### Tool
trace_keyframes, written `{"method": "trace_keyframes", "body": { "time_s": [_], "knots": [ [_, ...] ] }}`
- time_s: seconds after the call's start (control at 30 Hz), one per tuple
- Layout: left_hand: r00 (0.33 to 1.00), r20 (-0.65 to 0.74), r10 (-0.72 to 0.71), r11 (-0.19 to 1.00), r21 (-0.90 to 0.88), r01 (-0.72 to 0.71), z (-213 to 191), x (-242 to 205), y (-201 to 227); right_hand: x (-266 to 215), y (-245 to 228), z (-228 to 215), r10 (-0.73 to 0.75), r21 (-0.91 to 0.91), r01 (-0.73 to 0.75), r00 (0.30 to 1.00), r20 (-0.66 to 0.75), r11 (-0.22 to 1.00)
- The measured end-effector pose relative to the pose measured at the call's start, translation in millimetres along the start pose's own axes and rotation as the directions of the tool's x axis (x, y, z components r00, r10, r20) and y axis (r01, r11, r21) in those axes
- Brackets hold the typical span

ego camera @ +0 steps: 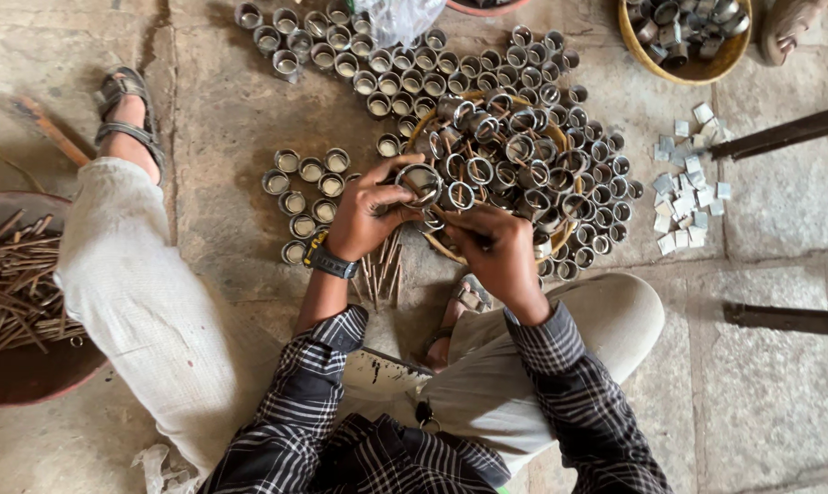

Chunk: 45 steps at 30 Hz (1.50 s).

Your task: The person sits on the floor and repeatedly picks up small metal cups and thin metal rods. They insert the rods into the cups and use a hammer to tap them into place, then place the assembled units into a large woven basket. The process is repetitive and involves handling multiple small components.

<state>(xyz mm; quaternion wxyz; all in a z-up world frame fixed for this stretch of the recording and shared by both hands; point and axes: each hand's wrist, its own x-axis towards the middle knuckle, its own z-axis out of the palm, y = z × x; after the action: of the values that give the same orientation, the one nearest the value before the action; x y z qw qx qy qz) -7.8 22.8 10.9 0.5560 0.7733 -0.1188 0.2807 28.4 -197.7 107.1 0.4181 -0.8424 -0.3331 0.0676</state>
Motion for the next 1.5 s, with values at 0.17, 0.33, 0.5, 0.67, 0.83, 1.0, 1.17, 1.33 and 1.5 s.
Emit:
{"method": "trace_keyframes", "body": {
  "time_s": [0.17, 0.33, 0.5, 0.67, 0.83, 1.0, 1.17, 1.33, 1.5],
  "knots": [
    [0.994, -0.111, -0.024, 0.999, 0.020, 0.027, 23.7, -4.0, -3.6, 1.8, 27.9, 25.7, 0.316, 0.559, -0.308, 0.945, 0.086, 0.770],
    [0.995, 0.052, -0.081, 0.994, 0.076, 0.077, 21.6, -10.0, -4.3, 3.9, 51.2, 38.3, 0.361, 0.587, -0.346, 0.928, 0.098, 0.732],
    [0.992, 0.079, -0.099, 0.974, 0.211, 0.080, 27.7, -13.3, -12.3, 23.6, 45.0, 30.2, 0.603, 0.758, -0.520, 0.768, 0.214, 0.393],
    [0.982, 0.161, -0.101, 0.939, 0.341, 0.040, 36.6, -18.7, -15.3, 51.2, 52.5, 9.0, 0.461, 0.571, -0.542, 0.836, 0.297, 0.616],
    [0.999, -0.052, 0.002, 0.960, 0.281, 0.012, 21.5, -5.4, -27.6, 107.2, 112.5, -2.8, 0.408, -0.071, -0.401, 0.895, 0.182, 0.913],
    [0.964, -0.249, -0.094, 0.897, 0.398, 0.190, -35.1, -21.5, -49.3, 174.7, 221.6, -26.4, 0.256, -0.382, -0.213, 0.965, 0.065, 0.899],
    [0.862, -0.370, -0.346, 0.875, 0.205, 0.439, -63.1, -43.7, -70.6, 189.4, 299.2, -3.6, 0.322, -0.463, -0.219, 0.934, 0.156, 0.859],
    [0.724, -0.479, -0.497, 0.783, 0.113, 0.612, -63.6, -92.7, -148.1, 180.5, 300.3, 18.0, 0.391, -0.513, -0.225, 0.888, 0.242, 0.829],
    [0.652, -0.541, -0.531, 0.671, 0.202, 0.713, -32.0, -171.1, -241.3, 170.2, 278.2, 15.8, 0.294, -0.651, -0.089, 0.932, 0.213, 0.754]
  ]
}}
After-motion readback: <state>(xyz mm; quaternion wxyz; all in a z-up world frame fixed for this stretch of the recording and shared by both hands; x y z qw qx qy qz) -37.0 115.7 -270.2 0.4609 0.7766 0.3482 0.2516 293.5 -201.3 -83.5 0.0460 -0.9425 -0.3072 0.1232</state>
